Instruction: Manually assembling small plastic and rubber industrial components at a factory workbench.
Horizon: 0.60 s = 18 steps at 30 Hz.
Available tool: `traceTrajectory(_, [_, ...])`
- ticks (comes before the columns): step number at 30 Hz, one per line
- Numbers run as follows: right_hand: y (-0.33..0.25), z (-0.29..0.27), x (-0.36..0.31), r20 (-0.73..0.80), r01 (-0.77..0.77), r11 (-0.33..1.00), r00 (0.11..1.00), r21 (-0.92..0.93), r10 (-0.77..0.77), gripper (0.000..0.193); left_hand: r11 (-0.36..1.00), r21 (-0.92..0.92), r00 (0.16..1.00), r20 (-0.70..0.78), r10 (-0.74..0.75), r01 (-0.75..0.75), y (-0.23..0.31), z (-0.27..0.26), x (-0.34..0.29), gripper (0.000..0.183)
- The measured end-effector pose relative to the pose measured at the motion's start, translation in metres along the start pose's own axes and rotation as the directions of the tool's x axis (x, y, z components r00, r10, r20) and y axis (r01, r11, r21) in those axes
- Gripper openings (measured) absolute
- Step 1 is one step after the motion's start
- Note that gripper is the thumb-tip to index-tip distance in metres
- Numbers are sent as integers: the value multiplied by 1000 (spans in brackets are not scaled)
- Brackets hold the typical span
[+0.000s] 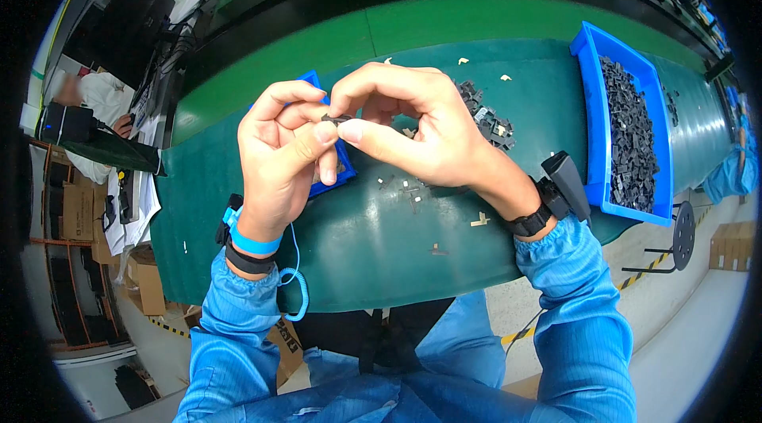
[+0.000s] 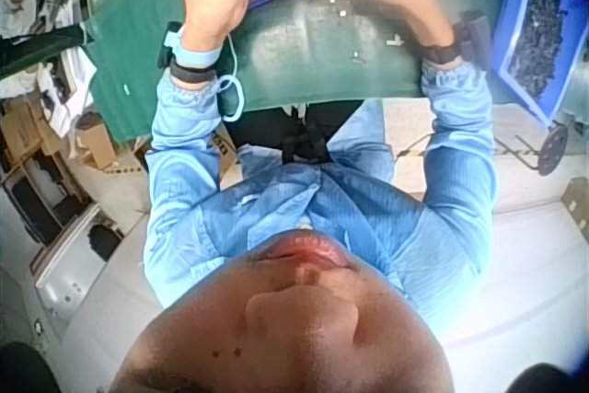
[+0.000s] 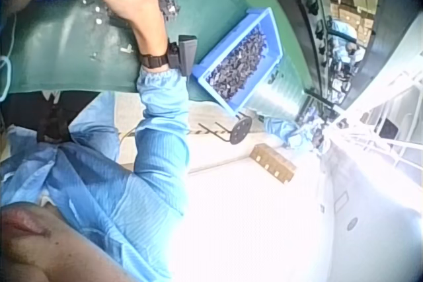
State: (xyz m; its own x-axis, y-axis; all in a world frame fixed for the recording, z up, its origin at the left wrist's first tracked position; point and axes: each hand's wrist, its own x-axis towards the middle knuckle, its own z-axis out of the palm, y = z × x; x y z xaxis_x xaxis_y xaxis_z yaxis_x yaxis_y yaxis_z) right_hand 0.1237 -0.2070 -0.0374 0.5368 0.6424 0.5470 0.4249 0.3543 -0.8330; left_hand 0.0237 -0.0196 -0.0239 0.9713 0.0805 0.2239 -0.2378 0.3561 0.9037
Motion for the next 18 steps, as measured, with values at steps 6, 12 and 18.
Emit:
traceTrajectory(6, [1,-4,2,23,16,999,1000,52,-17,20,995,-92,1000,-5,-29,28,0,-3,2,35])
traceTrajectory(12, [-3,-1,3,-5,-40,993,999,110,41,23,983,-146,993,19,-112,114,-3,-11,3,34])
traceTrajectory(18, [-2,-1,5,5,34,997,999,74,-35,19,989,-131,998,28,-65,68,-7,-11,4,26])
